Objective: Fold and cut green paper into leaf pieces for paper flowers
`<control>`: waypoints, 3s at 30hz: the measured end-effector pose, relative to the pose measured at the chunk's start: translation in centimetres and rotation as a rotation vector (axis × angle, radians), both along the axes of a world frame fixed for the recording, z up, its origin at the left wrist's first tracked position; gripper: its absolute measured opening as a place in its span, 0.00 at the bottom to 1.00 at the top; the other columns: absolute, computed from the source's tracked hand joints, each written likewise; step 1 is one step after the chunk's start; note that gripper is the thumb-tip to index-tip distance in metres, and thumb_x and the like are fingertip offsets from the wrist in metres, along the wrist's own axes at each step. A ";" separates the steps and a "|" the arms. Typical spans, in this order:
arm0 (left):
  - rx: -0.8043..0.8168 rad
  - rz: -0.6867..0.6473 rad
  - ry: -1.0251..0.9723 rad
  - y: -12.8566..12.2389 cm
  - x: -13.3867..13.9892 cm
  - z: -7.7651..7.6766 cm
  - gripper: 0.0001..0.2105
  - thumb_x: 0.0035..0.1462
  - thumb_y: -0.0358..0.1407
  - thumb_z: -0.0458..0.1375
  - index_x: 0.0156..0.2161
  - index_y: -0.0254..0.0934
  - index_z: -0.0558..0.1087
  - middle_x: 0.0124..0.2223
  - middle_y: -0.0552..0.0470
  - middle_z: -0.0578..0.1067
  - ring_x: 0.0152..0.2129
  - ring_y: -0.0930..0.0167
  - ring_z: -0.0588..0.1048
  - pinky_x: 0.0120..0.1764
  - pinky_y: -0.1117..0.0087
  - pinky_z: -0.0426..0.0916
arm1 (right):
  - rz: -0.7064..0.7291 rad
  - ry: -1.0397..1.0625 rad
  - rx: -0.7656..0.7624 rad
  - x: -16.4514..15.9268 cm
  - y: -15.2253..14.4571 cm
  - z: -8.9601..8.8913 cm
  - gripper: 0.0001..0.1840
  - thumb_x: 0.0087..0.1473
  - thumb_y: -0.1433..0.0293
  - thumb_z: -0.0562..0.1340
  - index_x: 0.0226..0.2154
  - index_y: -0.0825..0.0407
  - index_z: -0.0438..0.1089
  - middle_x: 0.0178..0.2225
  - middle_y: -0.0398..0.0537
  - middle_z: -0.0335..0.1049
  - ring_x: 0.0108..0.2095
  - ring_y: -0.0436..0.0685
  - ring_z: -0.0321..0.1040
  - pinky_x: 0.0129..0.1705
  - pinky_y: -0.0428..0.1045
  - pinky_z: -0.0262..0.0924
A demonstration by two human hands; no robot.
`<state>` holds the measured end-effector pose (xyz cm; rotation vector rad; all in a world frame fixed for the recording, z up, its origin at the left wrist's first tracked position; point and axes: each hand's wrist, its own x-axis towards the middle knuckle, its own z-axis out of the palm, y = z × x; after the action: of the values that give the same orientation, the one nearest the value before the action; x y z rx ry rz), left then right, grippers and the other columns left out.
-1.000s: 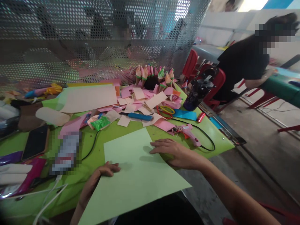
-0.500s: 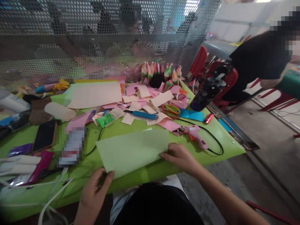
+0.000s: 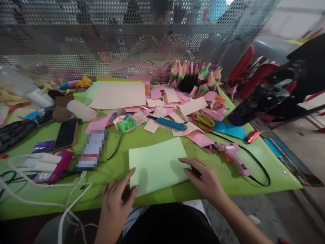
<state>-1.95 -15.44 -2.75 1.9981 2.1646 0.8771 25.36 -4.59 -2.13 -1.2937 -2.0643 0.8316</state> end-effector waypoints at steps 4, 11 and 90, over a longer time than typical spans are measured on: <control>-0.002 -0.036 0.020 -0.3 0.2 0.1 0.17 0.62 0.34 0.54 0.55 0.41 0.72 0.37 0.47 0.79 0.31 0.66 0.73 0.38 0.63 0.64 | 0.005 -0.028 0.026 0.0 0.0 0.1 0.15 0.59 0.65 0.58 0.46 0.48 0.74 0.35 0.48 0.74 0.34 0.56 0.72 0.35 0.48 0.66; -0.011 -0.027 0.041 -0.6 0.4 0.1 0.16 0.62 0.34 0.55 0.54 0.42 0.73 0.32 0.50 0.76 0.30 0.67 0.71 0.38 0.64 0.61 | -0.001 -0.070 0.062 -0.1 -0.1 0.1 0.14 0.59 0.65 0.59 0.45 0.45 0.75 0.32 0.47 0.74 0.33 0.56 0.72 0.34 0.49 0.67; -0.162 -0.645 0.235 2.6 -0.3 1.3 0.26 0.59 0.27 0.49 0.61 0.49 0.66 0.65 0.54 0.65 0.63 0.66 0.61 0.62 0.58 0.57 | 0.006 -0.357 0.300 -1.1 -0.3 0.4 0.14 0.58 0.71 0.57 0.45 0.50 0.74 0.30 0.46 0.68 0.32 0.56 0.67 0.38 0.52 0.54</control>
<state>-2.29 -12.84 -1.45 2.5597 1.4311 0.3755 24.23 -4.85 -1.74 -1.3378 -2.3570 0.2863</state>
